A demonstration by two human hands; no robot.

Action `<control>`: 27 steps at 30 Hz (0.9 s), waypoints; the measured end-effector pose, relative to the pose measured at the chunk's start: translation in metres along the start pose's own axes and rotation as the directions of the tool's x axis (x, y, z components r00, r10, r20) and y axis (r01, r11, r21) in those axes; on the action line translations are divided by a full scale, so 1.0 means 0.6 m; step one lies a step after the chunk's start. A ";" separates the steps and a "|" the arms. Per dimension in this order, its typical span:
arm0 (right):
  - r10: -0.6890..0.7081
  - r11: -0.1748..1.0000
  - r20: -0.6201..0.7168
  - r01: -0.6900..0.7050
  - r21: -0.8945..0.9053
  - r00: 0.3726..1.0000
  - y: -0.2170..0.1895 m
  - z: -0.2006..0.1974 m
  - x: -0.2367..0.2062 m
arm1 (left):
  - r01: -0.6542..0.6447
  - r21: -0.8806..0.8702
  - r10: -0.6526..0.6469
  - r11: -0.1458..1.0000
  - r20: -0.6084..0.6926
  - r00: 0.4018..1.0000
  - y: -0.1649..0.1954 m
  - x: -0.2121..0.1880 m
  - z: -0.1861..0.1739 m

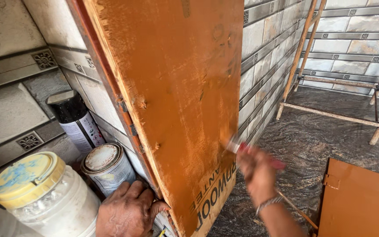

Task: The person paints a vertical wooden board with orange paint using a brush. They repeatedly dip the brush into a small paint can and apply the paint to the board's surface and edges.

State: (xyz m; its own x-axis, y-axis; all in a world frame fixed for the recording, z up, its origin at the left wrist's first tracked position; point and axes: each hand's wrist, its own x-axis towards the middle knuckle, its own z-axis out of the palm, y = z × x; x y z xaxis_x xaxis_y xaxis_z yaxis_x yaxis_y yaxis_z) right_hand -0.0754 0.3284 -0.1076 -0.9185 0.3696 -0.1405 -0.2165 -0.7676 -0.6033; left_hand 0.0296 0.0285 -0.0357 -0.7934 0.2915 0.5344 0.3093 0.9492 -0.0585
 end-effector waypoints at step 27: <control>-0.143 0.704 -0.055 0.062 -0.708 0.988 0.093 -0.121 -0.063 | -0.064 -0.026 0.062 0.998 -0.038 0.997 -0.005 -0.013 -0.009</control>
State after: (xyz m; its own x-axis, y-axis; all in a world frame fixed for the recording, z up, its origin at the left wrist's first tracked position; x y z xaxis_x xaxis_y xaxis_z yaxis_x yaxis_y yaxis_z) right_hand -0.0286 0.3095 -0.1928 -0.8583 0.5040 -0.0962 0.0247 -0.1466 -0.9889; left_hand 0.0377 0.0230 -0.0352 -0.7520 0.3455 0.5614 0.3726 0.9253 -0.0704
